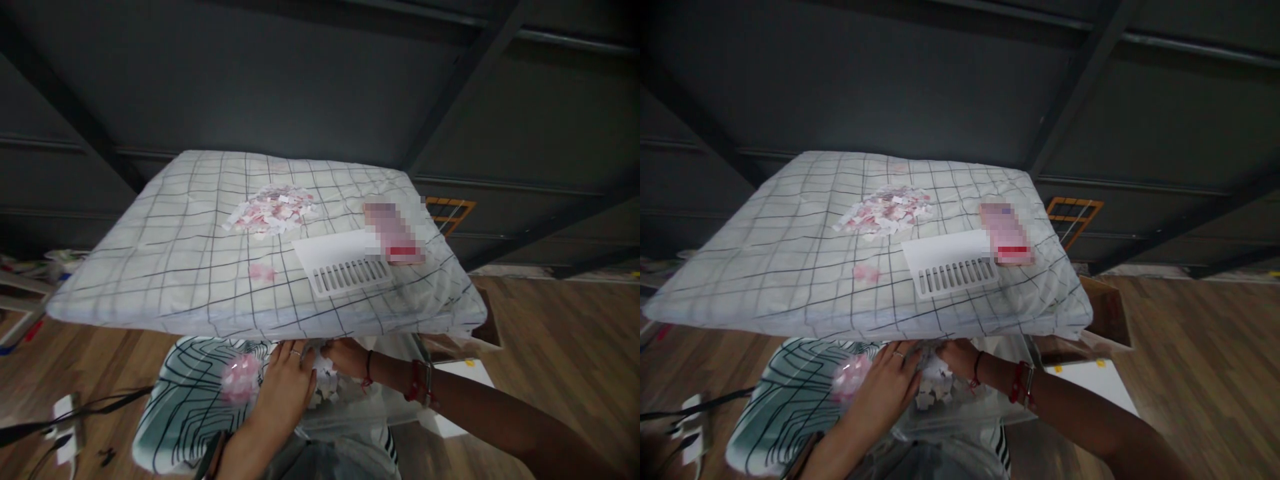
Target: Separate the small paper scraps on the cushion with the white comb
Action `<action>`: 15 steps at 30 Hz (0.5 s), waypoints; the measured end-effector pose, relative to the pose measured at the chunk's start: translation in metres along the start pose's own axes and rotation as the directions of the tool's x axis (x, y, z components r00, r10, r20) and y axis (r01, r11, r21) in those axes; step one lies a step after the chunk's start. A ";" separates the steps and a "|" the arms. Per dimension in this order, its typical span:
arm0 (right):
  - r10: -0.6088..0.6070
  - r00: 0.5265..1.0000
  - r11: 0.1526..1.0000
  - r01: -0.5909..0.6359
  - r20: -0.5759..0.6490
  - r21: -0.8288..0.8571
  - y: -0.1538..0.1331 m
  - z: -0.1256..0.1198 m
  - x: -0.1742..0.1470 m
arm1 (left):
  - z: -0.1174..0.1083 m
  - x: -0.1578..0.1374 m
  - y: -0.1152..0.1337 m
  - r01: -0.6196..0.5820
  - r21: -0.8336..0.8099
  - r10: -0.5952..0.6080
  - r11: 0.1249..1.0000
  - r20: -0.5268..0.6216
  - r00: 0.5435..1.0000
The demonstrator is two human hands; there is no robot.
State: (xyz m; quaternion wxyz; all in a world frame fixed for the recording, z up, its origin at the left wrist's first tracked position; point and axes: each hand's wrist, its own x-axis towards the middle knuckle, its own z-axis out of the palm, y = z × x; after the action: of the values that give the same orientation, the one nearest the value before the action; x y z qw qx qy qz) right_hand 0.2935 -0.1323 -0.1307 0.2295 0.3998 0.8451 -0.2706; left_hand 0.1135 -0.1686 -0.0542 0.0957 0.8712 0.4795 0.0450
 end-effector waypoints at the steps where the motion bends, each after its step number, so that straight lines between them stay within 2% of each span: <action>1: -0.004 1.000 1.000 0.004 -0.019 -0.008 0.000 0.000 -0.001 | 0.003 -0.001 0.000 0.004 0.004 -0.004 1.000 -0.007 1.000; 4: -0.031 0.999 0.999 0.030 -0.025 -0.027 0.001 0.000 -0.004 | 0.011 -0.005 0.000 -0.007 0.030 0.009 1.000 -0.037 0.999; 9: -0.082 0.995 0.996 0.085 0.059 -0.036 0.005 0.003 -0.005 | 0.021 -0.006 -0.001 -0.028 0.048 0.030 0.998 -0.040 0.999; 15: -0.051 0.994 0.999 0.052 0.097 -0.011 0.005 0.003 -0.002 | 0.026 -0.007 -0.003 -0.018 0.032 0.019 0.999 -0.050 0.999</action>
State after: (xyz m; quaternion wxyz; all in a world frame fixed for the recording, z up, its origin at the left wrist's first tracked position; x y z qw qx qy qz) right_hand 0.2989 -0.1328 -0.1334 0.2660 0.3627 0.8448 -0.2899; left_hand 0.1120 -0.1762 -0.0799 0.0695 0.8756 0.4743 0.0601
